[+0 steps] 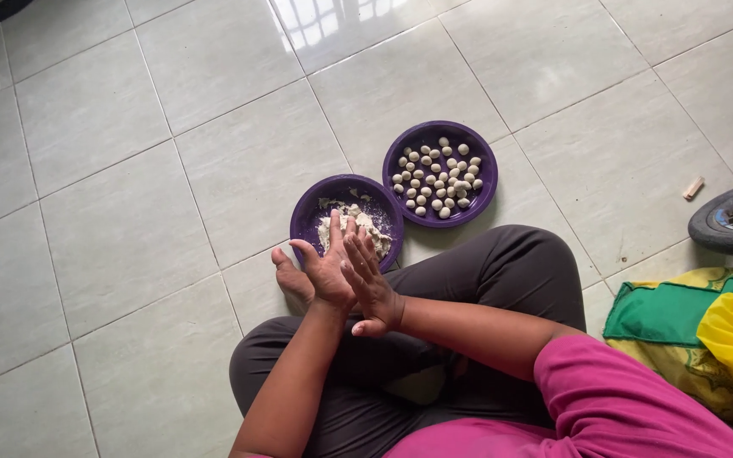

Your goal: Rolling small pieces of white dough into balls and placing them in a bowl

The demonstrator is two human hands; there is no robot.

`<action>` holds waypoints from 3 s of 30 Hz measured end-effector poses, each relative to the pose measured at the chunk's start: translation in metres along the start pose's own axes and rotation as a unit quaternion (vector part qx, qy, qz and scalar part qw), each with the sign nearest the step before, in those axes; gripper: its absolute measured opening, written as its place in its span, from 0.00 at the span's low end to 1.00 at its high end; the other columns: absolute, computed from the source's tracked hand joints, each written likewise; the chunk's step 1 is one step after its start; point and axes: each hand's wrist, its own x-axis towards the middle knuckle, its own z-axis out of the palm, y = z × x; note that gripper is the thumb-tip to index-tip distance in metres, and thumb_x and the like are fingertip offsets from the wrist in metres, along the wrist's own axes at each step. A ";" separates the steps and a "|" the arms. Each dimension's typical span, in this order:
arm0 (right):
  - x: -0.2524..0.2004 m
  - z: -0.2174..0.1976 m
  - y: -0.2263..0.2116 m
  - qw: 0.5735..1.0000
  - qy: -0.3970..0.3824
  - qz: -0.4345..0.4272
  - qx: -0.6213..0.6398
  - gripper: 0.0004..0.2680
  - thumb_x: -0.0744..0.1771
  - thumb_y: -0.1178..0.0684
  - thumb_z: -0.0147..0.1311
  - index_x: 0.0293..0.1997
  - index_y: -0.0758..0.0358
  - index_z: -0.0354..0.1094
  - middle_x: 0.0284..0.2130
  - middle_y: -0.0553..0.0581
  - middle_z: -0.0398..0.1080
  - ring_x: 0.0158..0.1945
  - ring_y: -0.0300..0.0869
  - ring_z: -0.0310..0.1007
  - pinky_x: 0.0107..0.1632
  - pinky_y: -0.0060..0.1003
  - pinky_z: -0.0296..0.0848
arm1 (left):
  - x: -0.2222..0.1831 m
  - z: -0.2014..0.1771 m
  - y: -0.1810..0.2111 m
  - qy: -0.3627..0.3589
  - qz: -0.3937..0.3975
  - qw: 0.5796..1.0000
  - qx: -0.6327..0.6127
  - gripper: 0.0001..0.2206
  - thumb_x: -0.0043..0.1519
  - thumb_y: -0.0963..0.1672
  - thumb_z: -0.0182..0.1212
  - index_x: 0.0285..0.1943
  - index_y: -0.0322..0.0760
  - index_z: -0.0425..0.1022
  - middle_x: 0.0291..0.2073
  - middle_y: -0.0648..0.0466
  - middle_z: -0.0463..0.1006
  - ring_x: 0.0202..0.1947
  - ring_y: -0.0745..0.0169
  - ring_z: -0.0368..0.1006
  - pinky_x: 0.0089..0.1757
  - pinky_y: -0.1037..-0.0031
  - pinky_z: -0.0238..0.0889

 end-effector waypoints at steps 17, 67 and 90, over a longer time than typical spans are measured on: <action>0.024 -0.043 0.035 0.987 0.071 0.139 -0.049 0.38 0.69 0.21 0.29 0.80 0.59 0.22 0.76 0.72 0.17 0.77 0.64 0.11 0.71 0.64 0.13 | -0.005 -0.018 -0.057 -0.032 0.090 0.931 0.351 0.39 0.67 0.63 0.22 0.81 0.42 0.20 0.79 0.48 0.29 0.76 0.56 0.36 0.69 0.71 0.29; 0.032 -0.008 -0.007 0.874 0.165 0.328 0.317 0.33 0.69 0.24 0.20 0.80 0.54 0.21 0.77 0.58 0.18 0.78 0.55 0.11 0.74 0.54 0.11 | 0.000 -0.013 -0.032 0.056 0.161 0.951 0.257 0.38 0.59 0.68 0.18 0.80 0.71 0.23 0.79 0.53 0.16 0.77 0.46 0.14 0.69 0.49 0.09; 0.057 -0.015 0.005 0.868 0.185 0.354 0.293 0.29 0.71 0.28 0.19 0.80 0.50 0.21 0.78 0.59 0.18 0.79 0.53 0.11 0.76 0.52 0.14 | -0.017 0.025 -0.018 0.005 0.147 0.941 0.304 0.43 0.59 0.69 0.16 0.81 0.57 0.20 0.78 0.46 0.15 0.77 0.39 0.13 0.70 0.49 0.12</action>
